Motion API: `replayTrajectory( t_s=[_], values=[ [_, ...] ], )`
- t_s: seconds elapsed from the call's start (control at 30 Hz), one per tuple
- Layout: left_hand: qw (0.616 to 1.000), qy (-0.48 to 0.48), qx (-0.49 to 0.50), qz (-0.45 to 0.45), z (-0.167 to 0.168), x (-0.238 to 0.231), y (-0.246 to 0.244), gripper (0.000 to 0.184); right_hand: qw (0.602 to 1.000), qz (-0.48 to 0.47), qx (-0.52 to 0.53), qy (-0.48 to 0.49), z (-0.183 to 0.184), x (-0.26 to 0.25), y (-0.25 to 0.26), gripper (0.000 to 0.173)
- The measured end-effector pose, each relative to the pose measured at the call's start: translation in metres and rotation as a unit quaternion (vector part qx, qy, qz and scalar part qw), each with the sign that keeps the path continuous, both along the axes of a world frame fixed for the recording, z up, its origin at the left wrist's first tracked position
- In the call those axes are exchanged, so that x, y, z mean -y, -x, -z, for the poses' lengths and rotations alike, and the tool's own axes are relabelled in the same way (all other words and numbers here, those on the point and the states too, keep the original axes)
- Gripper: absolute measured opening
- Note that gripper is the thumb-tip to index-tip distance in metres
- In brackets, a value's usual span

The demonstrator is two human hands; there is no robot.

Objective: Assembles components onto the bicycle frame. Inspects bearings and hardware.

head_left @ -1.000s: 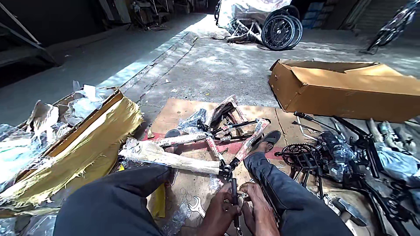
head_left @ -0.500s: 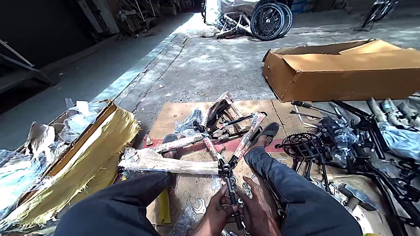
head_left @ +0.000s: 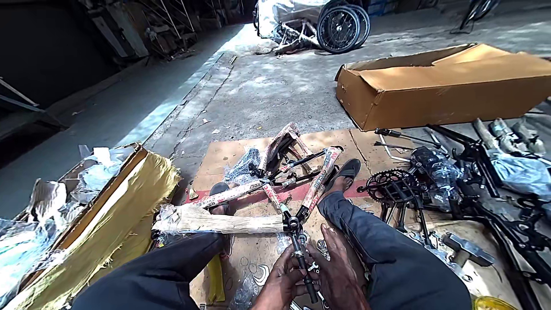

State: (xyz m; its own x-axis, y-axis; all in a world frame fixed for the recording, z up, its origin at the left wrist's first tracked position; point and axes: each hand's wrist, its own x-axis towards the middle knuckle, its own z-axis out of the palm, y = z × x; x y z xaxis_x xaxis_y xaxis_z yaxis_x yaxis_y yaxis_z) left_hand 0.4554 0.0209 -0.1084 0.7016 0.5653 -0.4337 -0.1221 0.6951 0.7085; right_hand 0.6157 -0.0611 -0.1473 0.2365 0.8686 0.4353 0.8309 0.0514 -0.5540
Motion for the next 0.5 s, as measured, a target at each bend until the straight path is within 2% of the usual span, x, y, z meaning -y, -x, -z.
replayTrajectory(
  t_s=[0.1, 0.27, 0.37, 0.5],
  values=[
    [1.0, -0.013, -0.006, 0.005, 0.0, 0.0019, -0.0003, 0.073, 0.997, -0.043, -0.048, 0.051, 0.0012, 0.0025, 0.005, 0.049],
    [0.999, -0.022, -0.028, -0.009, 0.001, 0.0028, 0.0012, 0.076, 0.992, -0.077, 0.006, 0.098, -0.0035, 0.0055, 0.0085, 0.06],
    [0.999, -0.014, -0.027, -0.023, 0.0003, 0.0025, 0.0018, 0.075, 0.994, -0.079, 0.026, 0.073, -0.0049, 0.0068, 0.0063, 0.058],
    [1.0, -0.003, -0.009, -0.026, 0.001, -0.0015, 0.0028, 0.074, 0.999, -0.032, -0.009, -0.017, -0.0062, 0.0047, 0.0039, 0.039]
  ],
)
